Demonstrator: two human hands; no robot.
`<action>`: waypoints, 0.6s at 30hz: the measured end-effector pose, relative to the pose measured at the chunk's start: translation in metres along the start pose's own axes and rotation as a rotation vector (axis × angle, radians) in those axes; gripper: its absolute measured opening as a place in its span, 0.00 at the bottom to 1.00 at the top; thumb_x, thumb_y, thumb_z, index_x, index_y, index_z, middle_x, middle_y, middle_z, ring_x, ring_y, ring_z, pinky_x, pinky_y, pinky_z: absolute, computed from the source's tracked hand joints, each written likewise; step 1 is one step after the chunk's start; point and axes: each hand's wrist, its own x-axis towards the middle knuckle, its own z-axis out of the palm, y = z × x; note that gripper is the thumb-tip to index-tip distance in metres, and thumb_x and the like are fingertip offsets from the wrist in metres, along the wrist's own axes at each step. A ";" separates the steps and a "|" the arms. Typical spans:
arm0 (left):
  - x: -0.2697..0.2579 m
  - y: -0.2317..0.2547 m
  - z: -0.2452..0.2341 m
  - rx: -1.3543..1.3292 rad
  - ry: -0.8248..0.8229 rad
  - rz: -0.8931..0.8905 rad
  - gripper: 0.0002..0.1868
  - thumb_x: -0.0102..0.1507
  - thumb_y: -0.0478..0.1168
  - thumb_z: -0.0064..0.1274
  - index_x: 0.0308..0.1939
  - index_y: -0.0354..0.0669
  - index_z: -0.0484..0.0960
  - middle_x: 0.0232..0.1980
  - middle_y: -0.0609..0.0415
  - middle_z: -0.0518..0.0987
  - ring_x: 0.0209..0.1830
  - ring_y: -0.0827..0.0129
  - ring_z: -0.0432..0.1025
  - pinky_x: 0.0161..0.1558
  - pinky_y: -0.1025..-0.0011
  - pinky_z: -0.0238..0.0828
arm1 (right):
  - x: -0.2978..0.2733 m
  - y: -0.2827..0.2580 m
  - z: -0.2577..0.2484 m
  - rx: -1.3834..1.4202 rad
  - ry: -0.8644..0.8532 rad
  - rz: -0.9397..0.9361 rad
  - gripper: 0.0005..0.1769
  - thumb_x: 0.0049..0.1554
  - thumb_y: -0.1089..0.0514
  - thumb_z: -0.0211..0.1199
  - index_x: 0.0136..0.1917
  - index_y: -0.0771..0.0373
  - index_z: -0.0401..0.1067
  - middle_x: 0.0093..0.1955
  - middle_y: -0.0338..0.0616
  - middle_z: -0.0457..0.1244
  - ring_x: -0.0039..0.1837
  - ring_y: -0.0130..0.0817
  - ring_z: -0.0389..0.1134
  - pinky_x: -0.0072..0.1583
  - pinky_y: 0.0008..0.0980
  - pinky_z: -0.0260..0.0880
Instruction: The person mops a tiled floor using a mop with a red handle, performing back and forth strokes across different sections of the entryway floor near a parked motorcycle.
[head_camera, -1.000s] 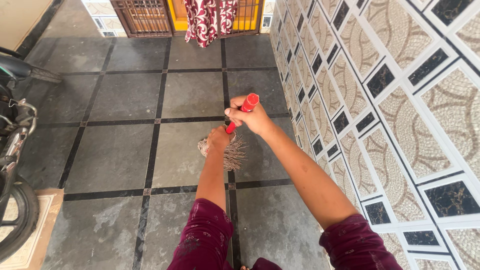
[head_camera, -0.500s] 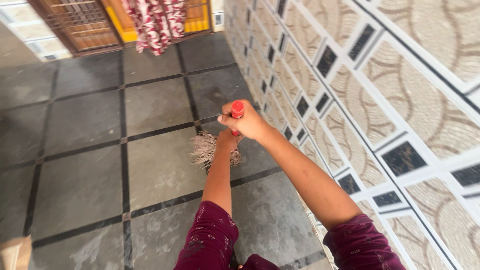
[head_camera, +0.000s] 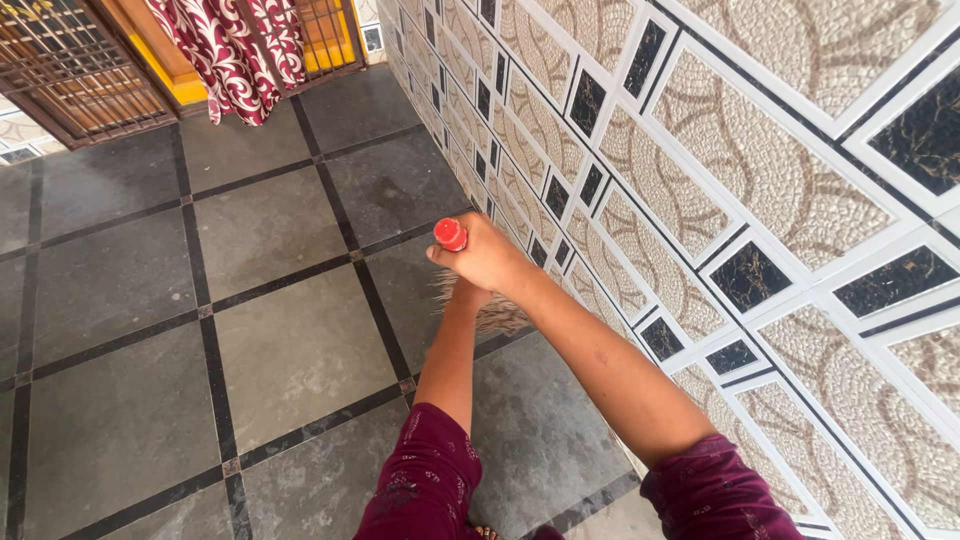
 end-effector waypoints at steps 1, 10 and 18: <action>0.000 -0.005 0.003 0.000 0.000 -0.001 0.17 0.67 0.35 0.51 0.60 0.37 0.73 0.54 0.52 0.76 0.57 0.62 0.72 0.55 0.60 0.68 | 0.001 0.000 0.000 -0.012 0.005 0.016 0.20 0.51 0.52 0.69 0.31 0.67 0.66 0.26 0.45 0.60 0.32 0.36 0.59 0.41 0.39 0.63; -0.018 0.003 -0.020 0.336 -0.243 -0.480 0.13 0.59 0.50 0.62 0.41 0.49 0.83 0.36 0.53 0.84 0.38 0.61 0.81 0.43 0.62 0.75 | 0.014 -0.018 -0.008 0.231 -0.047 -0.016 0.17 0.52 0.58 0.69 0.29 0.62 0.63 0.24 0.38 0.59 0.26 0.28 0.60 0.32 0.34 0.59; -0.006 0.111 -0.076 0.738 -0.200 -0.733 0.13 0.52 0.56 0.58 0.37 0.63 0.87 0.36 0.57 0.86 0.46 0.58 0.80 0.50 0.58 0.74 | 0.037 -0.039 0.004 0.552 -0.063 -0.066 0.19 0.52 0.66 0.68 0.30 0.60 0.59 0.25 0.36 0.58 0.25 0.26 0.60 0.31 0.31 0.60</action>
